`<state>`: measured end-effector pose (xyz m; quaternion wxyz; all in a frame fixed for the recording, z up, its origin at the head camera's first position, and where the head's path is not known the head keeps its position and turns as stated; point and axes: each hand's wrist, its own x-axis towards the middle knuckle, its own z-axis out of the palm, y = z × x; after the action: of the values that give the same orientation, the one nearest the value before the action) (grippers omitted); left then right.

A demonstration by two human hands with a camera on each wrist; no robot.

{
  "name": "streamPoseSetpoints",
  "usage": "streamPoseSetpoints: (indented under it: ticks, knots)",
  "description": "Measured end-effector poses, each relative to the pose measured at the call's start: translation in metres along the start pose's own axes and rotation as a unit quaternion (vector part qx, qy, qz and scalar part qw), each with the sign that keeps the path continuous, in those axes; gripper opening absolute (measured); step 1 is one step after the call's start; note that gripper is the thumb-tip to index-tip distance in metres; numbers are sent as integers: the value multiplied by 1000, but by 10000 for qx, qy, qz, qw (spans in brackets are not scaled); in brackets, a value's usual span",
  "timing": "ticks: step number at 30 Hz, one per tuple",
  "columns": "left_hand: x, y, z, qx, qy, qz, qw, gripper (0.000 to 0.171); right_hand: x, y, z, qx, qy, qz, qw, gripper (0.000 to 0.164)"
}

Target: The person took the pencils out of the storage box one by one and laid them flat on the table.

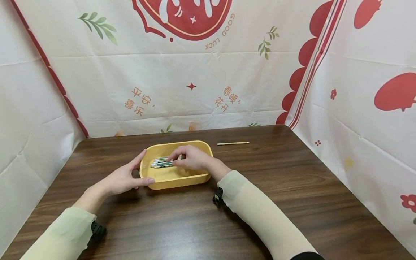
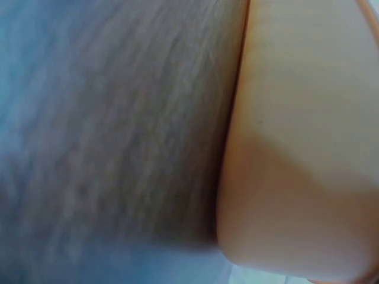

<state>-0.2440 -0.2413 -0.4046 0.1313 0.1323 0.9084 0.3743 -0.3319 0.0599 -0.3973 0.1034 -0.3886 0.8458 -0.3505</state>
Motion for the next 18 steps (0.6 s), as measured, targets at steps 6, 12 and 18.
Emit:
streamPoseSetpoints:
  ticks: [6,12,18]
  knots:
    - [0,0,0,-8,-53,1,10000,125,-2,-3,-10,46,244,-70,9997,21]
    - [0,2,-1,64,-40,-5,10000,126,-8,-9,-29,-107,566,-298,9979,21]
    - [0,1,-3,289,23,28,9996,126,-20,-8,-50,41,761,-211,9969,20]
